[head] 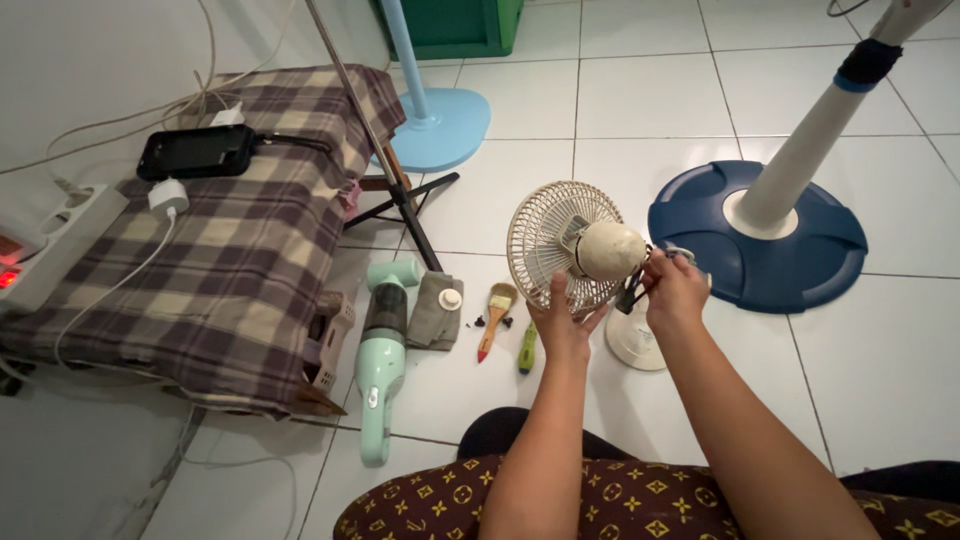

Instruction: The person sits on the floor and works on a small white electric fan, repeatedly adjusting the motor housing and cage with both hands. They rotate the fan head, check the internal components, and handle the power cord and plug. Tools and a cloth are visible nearby but not used during the clip.

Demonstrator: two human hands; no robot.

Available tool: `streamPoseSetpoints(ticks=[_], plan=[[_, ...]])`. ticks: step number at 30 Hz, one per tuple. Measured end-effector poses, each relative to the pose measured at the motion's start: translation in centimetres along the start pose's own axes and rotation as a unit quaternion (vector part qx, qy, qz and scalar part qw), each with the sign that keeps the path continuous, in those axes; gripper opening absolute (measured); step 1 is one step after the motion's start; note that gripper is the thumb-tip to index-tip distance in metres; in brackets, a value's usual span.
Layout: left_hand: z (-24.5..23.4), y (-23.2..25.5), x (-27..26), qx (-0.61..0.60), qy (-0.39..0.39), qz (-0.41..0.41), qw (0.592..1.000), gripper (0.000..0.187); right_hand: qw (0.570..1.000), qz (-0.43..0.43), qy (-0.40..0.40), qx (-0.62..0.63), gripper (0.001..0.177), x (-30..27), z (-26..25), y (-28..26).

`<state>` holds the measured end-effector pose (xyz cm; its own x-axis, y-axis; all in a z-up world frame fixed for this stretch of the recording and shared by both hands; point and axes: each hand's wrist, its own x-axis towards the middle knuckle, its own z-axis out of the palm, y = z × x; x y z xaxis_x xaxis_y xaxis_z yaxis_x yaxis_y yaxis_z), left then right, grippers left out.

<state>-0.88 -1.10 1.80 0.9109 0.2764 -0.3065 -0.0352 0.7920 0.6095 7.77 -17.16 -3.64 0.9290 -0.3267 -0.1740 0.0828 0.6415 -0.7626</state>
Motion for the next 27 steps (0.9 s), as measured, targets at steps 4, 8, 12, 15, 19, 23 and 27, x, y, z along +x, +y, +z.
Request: streamPoseSetpoints(ticks=[4, 8, 12, 15, 19, 23, 27], plan=[[0.0, 0.2, -0.1, 0.009, 0.013, -0.004, 1.0, 0.096, 0.997, -0.027, -0.027, -0.074, 0.008, -0.4, 0.8, -0.7], [0.0, 0.7, 0.2, -0.004, 0.016, -0.008, 1.0, 0.097, 0.99, -0.04, -0.057, -0.123, 0.009, 0.3, 1.7, -0.7], [-0.1, 1.3, 0.5, 0.013, 0.018, 0.008, 1.0, 0.097, 0.977, -0.068, -0.076, -0.187, 0.027, 1.8, 2.7, 0.8], [-0.2, 1.5, 0.9, 0.003, 0.045, -0.007, 0.999, 0.099, 0.979, -0.006, -0.079, -0.188, 0.052, 2.3, 3.5, 1.8], [-0.5, 1.2, 1.8, -0.01, 0.059, -0.009, 0.998, 0.099, 0.969, 0.009, -0.091, -0.231, 0.062, 2.6, 4.2, 2.5], [-1.0, 0.7, 2.9, -0.039, 0.08, -0.019, 0.996, 0.102, 0.945, -0.036, -0.057, -0.319, 0.07, 3.0, 4.8, 3.5], [-1.3, 0.2, 4.3, -0.045, 0.097, -0.027, 0.994, 0.104, 0.915, -0.199, -0.077, -0.341, 0.071, 2.4, 5.3, 4.7]])
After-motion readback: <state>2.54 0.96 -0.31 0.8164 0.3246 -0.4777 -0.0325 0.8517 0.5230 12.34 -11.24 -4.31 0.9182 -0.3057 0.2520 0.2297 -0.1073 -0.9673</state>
